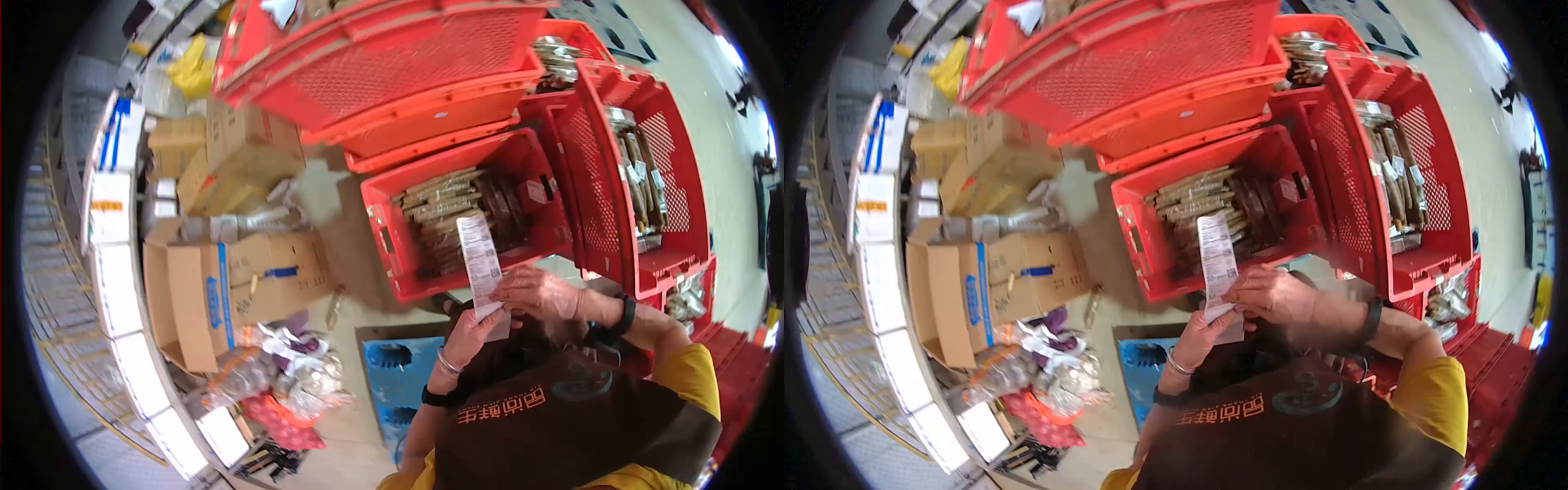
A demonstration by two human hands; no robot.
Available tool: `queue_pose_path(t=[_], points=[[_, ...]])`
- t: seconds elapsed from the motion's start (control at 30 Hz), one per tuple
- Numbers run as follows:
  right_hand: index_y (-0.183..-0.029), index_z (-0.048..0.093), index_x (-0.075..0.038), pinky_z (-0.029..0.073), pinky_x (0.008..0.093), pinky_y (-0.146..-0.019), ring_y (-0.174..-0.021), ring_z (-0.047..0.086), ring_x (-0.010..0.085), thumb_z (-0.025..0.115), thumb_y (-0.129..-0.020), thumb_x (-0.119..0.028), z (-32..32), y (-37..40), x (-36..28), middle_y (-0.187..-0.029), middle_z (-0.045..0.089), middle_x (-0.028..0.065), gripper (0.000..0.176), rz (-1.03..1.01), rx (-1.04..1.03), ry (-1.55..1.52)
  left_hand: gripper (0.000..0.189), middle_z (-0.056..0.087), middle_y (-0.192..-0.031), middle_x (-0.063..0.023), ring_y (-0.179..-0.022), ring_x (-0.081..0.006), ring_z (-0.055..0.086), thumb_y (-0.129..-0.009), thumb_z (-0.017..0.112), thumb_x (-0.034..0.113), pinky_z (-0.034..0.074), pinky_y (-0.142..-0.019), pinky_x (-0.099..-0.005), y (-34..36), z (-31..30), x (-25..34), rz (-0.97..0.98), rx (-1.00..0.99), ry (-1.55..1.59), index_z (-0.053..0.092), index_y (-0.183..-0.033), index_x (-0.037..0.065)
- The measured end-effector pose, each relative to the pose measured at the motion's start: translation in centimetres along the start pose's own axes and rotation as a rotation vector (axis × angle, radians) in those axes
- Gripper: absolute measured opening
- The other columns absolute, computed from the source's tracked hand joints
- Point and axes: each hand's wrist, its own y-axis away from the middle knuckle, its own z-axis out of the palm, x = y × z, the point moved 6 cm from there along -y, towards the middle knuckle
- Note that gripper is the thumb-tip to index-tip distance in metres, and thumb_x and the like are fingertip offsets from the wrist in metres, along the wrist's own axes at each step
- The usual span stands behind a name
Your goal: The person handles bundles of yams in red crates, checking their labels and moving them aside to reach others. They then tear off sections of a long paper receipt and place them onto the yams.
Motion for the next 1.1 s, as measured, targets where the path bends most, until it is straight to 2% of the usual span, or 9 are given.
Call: queue_pose_path(t=[0.1, 0.23, 0.37, 0.53, 0.63, 0.73, 0.9, 1.0, 1.1], points=[[-0.107, 0.069, -0.005, 0.051, 0.0373, -0.085, -0.095, 0.064, 0.0256, 0.063, -0.089, -0.021, 4.7, -0.2, 1.9, -0.100, 0.068, 0.0107, 0.025, 0.224, -0.022, -0.231, 0.031, 0.067, -0.113, -0.0119, -0.097, -0.0206, 0.067, -0.100, 0.053, 0.019, 0.054, -0.085, -0.0309, 1.4, -3.1, -2.7, -0.108, -0.077, 0.092, 0.058, -0.124, 0.000], [-0.107, 0.070, -0.001, 0.050, 0.0301, -0.084, -0.093, 0.061, 0.0090, 0.058, -0.096, -0.024, 12.5, 1.7, 9.0, -0.098, 0.071, 0.0049, 0.028, 0.968, -0.389, -1.196, 0.038, 0.065, -0.118, -0.0130, -0.102, -0.0208, 0.065, -0.100, 0.052, 0.021, 0.051, -0.091, -0.0329, 2.6, -4.7, -7.4, -0.183, -0.145, 0.179, 0.053, -0.130, -0.003], [-0.101, 0.070, -0.001, 0.052, 0.0315, -0.074, -0.083, 0.065, 0.0134, 0.058, -0.095, -0.018, 20.6, 1.8, 25.5, -0.091, 0.072, 0.0030, 0.021, 0.904, -0.192, -0.804, 0.039, 0.065, -0.119, -0.0121, -0.102, -0.0180, 0.064, -0.101, 0.050, 0.019, 0.049, -0.093, -0.0303, 3.1, -4.3, -12.7, -0.243, -0.254, 0.226, 0.051, -0.133, -0.003], [-0.099, 0.070, -0.007, 0.054, 0.0392, -0.071, -0.082, 0.067, 0.0282, 0.059, -0.081, -0.010, 25.3, -3.8, 39.0, -0.093, 0.070, 0.0105, 0.022, 0.365, -0.004, 0.165, 0.037, 0.063, -0.122, -0.0132, -0.108, -0.0199, 0.063, -0.102, 0.048, 0.014, 0.048, -0.096, -0.0312, 1.9, -5.8, -17.5, -0.258, -0.036, 0.347, 0.050, -0.134, -0.004], [-0.115, 0.064, -0.009, 0.038, 0.0409, -0.105, -0.109, 0.060, 0.0260, 0.059, -0.079, -0.009, 28.6, -8.6, 42.6, -0.114, 0.066, 0.0068, 0.036, 0.062, -0.067, 0.479, 0.035, 0.061, -0.125, -0.0141, -0.110, -0.0219, 0.063, -0.101, 0.048, 0.010, 0.047, -0.098, -0.0317, 0.8, -7.0, -19.1, -0.245, 0.108, 0.451, 0.048, -0.133, -0.005], [-0.128, 0.055, -0.006, 0.025, 0.0432, -0.116, -0.126, 0.050, 0.0264, 0.058, -0.081, -0.011, 35.4, -9.4, 47.4, -0.131, 0.057, 0.0070, 0.048, -0.130, -0.195, 0.958, 0.035, 0.060, -0.128, -0.0140, -0.112, -0.0231, 0.062, -0.101, 0.048, 0.008, 0.047, -0.099, -0.0317, -0.2, -8.4, -21.3, -0.270, 0.199, 0.496, 0.047, -0.133, -0.005], [-0.143, 0.038, -0.008, 0.026, 0.0406, -0.116, -0.140, 0.033, 0.0276, 0.055, -0.086, -0.017, 34.8, -5.8, 47.3, -0.150, 0.037, 0.0102, 0.060, -0.030, -0.441, 1.024, 0.037, 0.056, -0.134, -0.0108, -0.116, -0.0235, 0.060, -0.101, 0.045, 0.004, 0.045, -0.101, -0.0304, -0.9, -8.7, -21.9, -0.354, 0.298, 0.524, 0.042, -0.136, -0.002], [-0.137, 0.044, -0.010, 0.036, 0.0481, -0.103, -0.122, 0.050, 0.0313, 0.060, -0.090, -0.033, 34.8, -5.6, 52.7, -0.132, 0.053, 0.0148, 0.055, 0.503, -0.205, 0.316, 0.038, 0.056, -0.135, -0.0107, -0.117, -0.0236, 0.060, -0.100, 0.045, 0.003, 0.043, -0.102, -0.0301, -1.2, -8.4, -22.4, -0.237, 0.268, 0.545, 0.041, -0.138, -0.002], [-0.131, 0.049, -0.011, 0.040, 0.0496, -0.094, -0.112, 0.055, 0.0326, 0.062, -0.087, -0.043, 36.7, -5.9, 55.1, -0.118, 0.059, 0.0163, 0.056, 0.767, -0.132, 0.397, 0.040, 0.054, -0.138, -0.0109, -0.120, -0.0243, 0.058, -0.100, 0.045, 0.001, 0.043, -0.103, -0.0299, -1.9, -8.2, -21.4, -0.304, 0.250, 0.590, 0.039, -0.139, -0.001]])
